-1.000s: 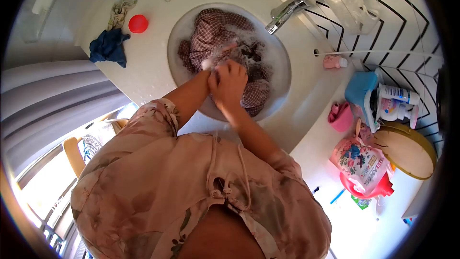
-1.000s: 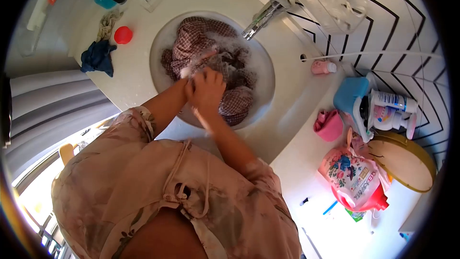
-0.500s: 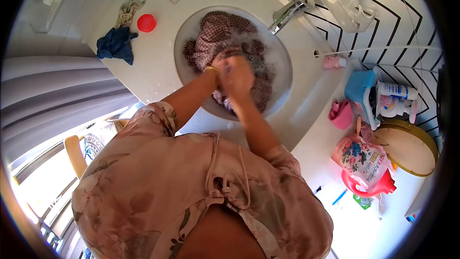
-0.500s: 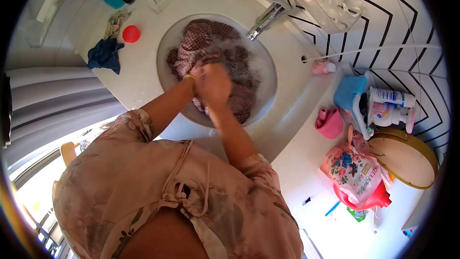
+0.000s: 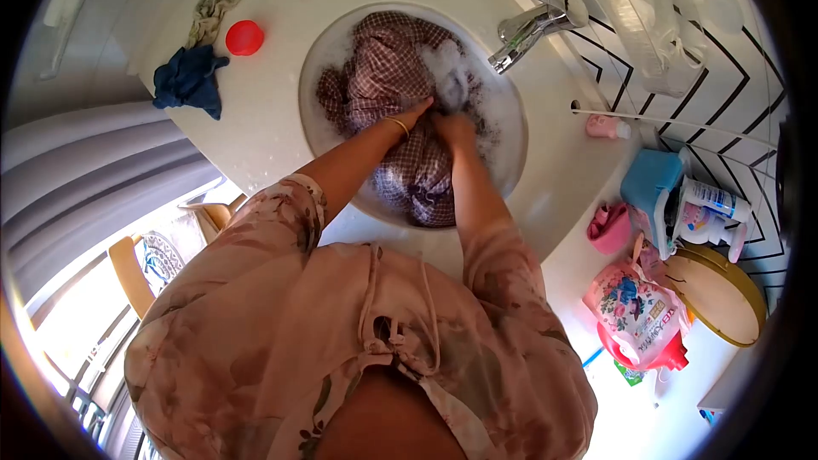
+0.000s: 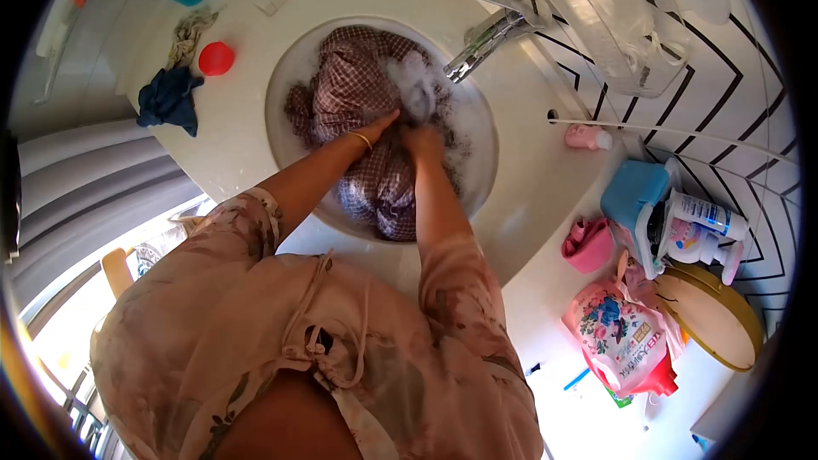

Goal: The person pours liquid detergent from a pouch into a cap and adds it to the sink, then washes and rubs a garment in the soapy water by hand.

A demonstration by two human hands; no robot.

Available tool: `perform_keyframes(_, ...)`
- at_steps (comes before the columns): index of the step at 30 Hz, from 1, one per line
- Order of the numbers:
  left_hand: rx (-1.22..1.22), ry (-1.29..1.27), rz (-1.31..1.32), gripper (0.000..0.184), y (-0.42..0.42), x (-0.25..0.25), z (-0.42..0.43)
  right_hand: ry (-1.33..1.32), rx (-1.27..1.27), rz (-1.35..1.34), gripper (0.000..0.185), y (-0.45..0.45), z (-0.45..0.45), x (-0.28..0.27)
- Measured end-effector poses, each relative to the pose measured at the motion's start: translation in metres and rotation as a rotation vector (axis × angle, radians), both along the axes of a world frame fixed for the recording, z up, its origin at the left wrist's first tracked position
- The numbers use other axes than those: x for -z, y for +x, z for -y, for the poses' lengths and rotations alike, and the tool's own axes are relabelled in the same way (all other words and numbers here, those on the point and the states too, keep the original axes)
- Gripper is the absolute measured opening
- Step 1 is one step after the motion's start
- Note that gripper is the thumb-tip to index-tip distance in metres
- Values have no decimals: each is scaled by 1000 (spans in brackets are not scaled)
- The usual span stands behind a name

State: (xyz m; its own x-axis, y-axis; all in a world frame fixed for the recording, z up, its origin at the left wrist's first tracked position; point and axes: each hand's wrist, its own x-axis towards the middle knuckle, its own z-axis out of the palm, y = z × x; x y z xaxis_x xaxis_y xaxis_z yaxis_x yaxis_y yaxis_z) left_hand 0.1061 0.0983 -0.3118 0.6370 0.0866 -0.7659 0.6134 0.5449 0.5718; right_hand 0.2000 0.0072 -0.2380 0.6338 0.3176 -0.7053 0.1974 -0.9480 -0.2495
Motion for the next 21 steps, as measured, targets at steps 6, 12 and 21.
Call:
perform_keyframes(6,-102,-185,-119,77,5,-41,-17,170,-117,23,46,20,6,64)
perform_keyframes(12,-597,-786,143,53,-11,-96,-17,866,-82,644,28,-104,-14,-118)
perform_keyframes(21,-475,-419,301,34,-41,-127,-25,619,307,275,34,-33,-18,-75)
